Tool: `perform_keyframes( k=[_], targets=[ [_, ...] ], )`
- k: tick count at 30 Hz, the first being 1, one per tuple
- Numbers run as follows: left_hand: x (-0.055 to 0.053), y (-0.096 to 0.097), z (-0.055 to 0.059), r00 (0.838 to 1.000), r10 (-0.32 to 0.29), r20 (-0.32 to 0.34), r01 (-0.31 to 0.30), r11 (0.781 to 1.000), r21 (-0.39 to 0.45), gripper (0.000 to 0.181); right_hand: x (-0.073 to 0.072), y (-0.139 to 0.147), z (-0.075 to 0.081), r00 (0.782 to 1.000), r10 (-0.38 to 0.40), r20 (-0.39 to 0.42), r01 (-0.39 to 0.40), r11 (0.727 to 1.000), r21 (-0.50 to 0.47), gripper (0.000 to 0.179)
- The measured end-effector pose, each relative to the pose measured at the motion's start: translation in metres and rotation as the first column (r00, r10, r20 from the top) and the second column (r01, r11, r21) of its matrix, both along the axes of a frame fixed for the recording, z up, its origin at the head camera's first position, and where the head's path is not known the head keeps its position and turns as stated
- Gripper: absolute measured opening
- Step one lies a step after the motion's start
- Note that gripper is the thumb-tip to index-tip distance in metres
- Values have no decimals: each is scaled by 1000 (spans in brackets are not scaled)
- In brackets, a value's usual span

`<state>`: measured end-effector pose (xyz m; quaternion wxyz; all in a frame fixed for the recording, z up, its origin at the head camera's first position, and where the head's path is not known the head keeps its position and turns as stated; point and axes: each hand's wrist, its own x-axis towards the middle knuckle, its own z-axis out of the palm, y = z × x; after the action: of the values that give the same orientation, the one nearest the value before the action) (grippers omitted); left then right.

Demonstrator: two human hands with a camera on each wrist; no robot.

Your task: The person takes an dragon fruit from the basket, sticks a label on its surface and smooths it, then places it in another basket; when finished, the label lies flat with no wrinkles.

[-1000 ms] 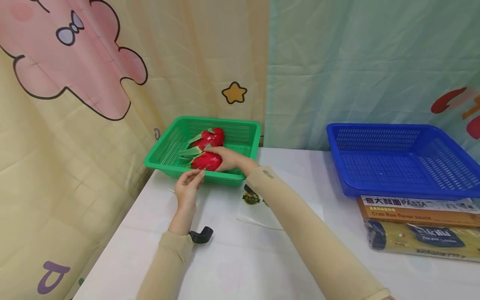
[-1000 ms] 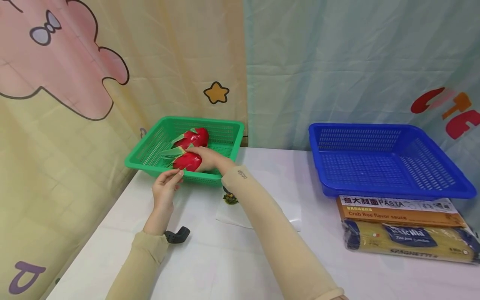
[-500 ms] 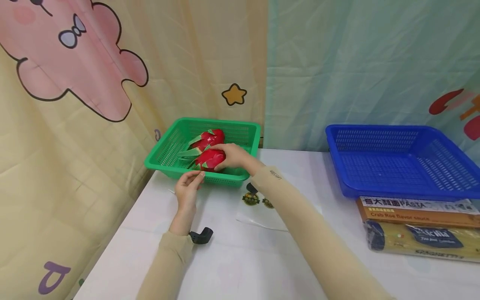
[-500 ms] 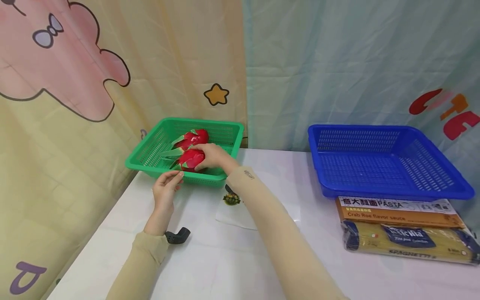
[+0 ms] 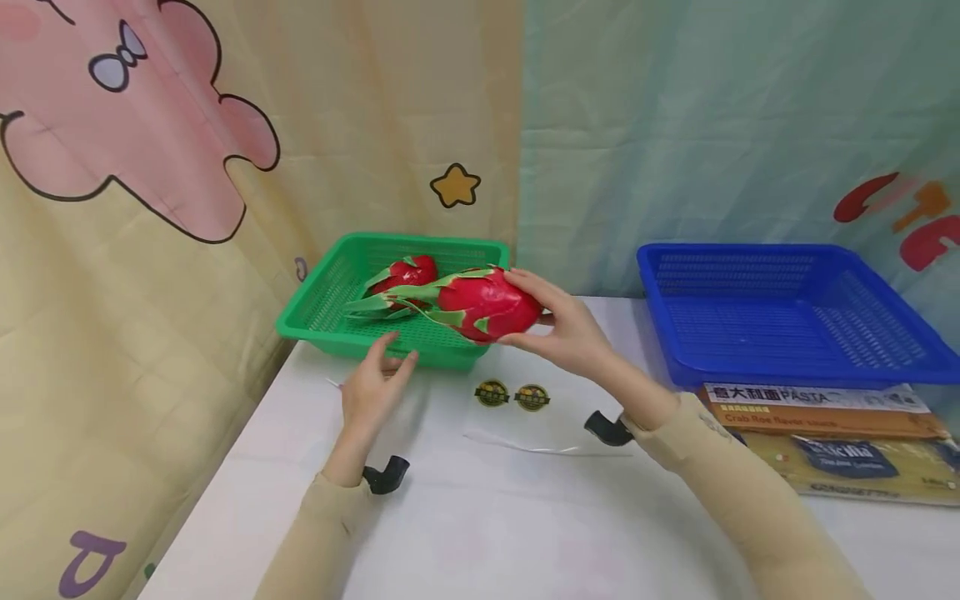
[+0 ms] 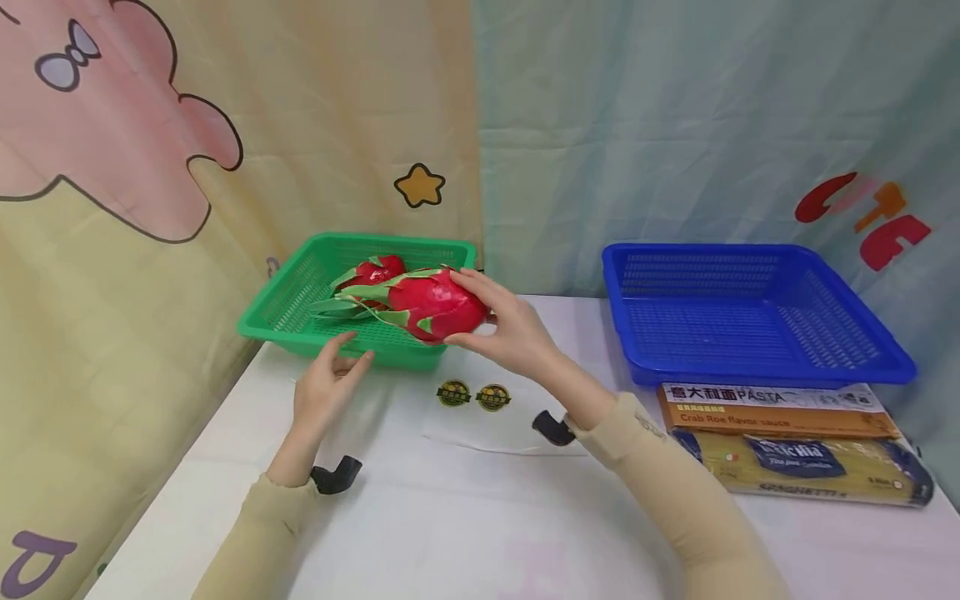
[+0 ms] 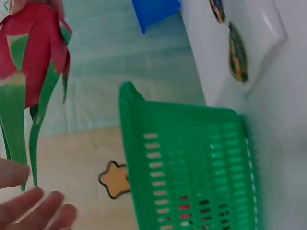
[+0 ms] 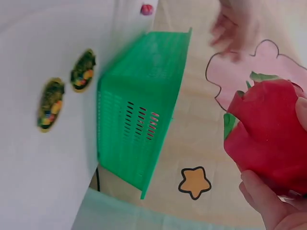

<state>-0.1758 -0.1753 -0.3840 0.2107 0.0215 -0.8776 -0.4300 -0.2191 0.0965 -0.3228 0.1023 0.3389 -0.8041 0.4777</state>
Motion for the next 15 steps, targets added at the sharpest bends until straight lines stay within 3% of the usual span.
perform_keyframes(
  k=[1,2,3,4,5,6,7,8,9,10,11,13,15],
  targets=[
    [4,4,4,994,-14,-112,8,998,-55,38,12,9,-3,1000,-7,-23,6,1000,-9,75],
    [7,9,9,968,-42,-248,23,996,-81,34,23,19,-6,999,-10,-41,9,1000,-17,76],
    [11,15,13,919,-75,-388,39,994,-100,29,33,27,-9,998,-14,-55,13,1000,-20,77],
    [14,23,16,846,-119,-521,69,991,-114,25,43,35,-13,998,-17,-64,15,1000,-22,77],
    [17,31,18,759,-164,-630,103,986,-132,22,53,43,-18,997,-19,-74,18,1000,-19,79],
    [21,39,19,678,-226,-700,143,974,-176,23,61,49,-23,996,-22,-85,21,1000,-9,79],
    [25,46,18,614,-294,-733,180,956,-233,25,69,56,-29,995,-23,-92,24,1000,2,80],
    [29,53,16,573,-361,-736,214,933,-290,28,76,61,-34,995,-26,-98,28,999,16,80],
    [34,59,13,557,-428,-712,254,904,-345,34,82,66,-40,995,-28,-97,31,999,34,80],
    [38,64,9,555,-490,-672,298,871,-389,40,88,70,-46,995,-29,-93,34,998,48,79],
    [42,68,5,565,-545,-620,341,838,-426,47,94,74,-52,996,-24,-83,29,998,59,79],
    [49,73,-4,616,-630,-473,426,771,-473,60,104,80,-64,998,-9,-54,13,997,77,77],
    [53,76,-11,652,-683,-329,508,716,-478,71,112,82,-75,1000,15,-21,-13,996,84,74]
  ],
)
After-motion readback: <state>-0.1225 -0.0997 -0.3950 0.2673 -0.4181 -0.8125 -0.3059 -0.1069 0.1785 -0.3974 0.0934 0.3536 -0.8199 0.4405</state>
